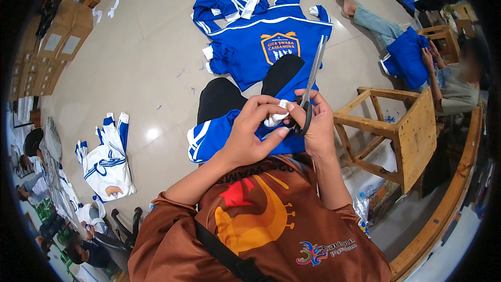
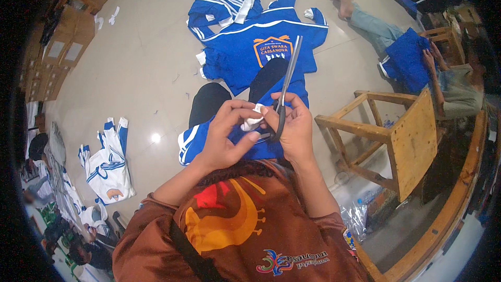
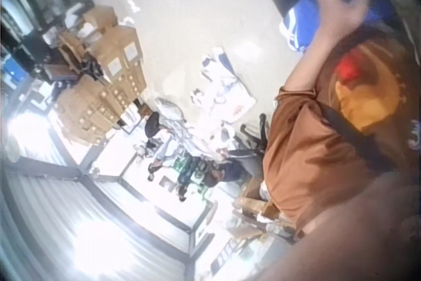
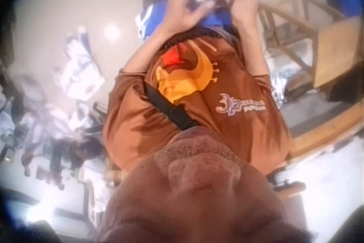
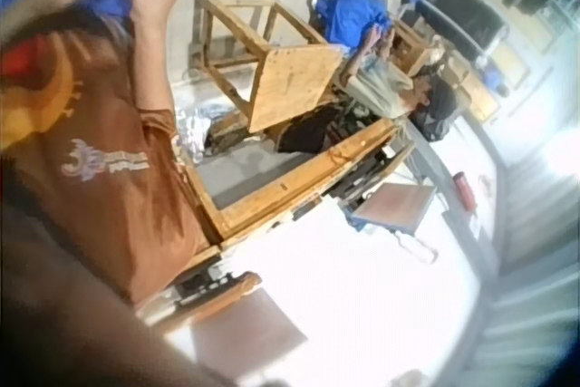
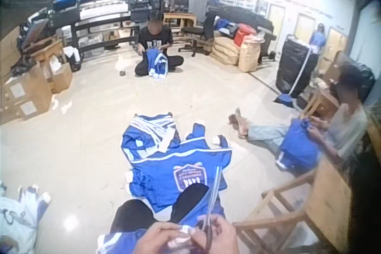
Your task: The person uses scissors to trim white fabric strips and loose threads from the edges of a blue and white sports jersey. They work on the collar and sleeve cuffs, then fold the garment.
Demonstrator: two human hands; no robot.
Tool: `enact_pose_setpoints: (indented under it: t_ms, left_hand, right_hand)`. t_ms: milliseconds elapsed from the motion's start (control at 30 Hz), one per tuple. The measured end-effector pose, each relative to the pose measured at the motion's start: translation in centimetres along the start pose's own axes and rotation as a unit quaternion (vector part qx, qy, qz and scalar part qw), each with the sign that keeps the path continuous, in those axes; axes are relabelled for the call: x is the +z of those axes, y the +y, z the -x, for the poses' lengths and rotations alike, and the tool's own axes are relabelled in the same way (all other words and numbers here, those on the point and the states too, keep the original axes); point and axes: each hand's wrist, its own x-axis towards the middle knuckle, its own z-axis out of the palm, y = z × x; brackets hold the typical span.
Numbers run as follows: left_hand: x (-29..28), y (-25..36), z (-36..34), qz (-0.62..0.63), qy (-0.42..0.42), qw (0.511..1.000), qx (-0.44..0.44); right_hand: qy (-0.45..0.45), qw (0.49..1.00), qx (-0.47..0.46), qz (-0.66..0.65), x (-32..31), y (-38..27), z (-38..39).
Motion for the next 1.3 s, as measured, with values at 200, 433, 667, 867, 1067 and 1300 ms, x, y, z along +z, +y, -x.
enact_pose_setpoints:
  t_ms: [200, 433, 667, 867, 1067, 1300]
  left_hand:
    - [-1.5, -5.0, 0.7, -0.010, -0.016, 0.986, -0.163]
    - [-2.1, -2.1, -0.8, 0.031, -0.111, 0.963, -0.243]
    - [-2.5, -4.3, -1.3, 0.224, 0.032, 0.930, -0.289]
    - [-2.5, -4.9, -1.0, 0.493, 0.106, 0.787, -0.356]
    - [-2.5, -4.5, -0.7, 0.537, 0.114, 0.736, -0.397]
    - [-1.7, -4.1, -0.7, 0.448, 0.053, 0.828, -0.334]
  right_hand:
    - [0.001, 0.995, -0.095, 0.044, 0.9, 1.4, 0.4]
    - [-0.003, 0.967, -0.183, 0.178, 1.3, 1.9, 0.5]
    - [0.003, 0.914, -0.224, 0.339, 1.1, 2.4, 0.3]
    - [0.039, 0.873, -0.242, 0.422, 0.8, 3.6, -1.6]
    - [0.033, 0.971, -0.107, 0.213, 0.0, 4.7, -3.2]
    - [-0.053, 0.997, -0.021, 0.048, 1.5, 2.9, -1.8]
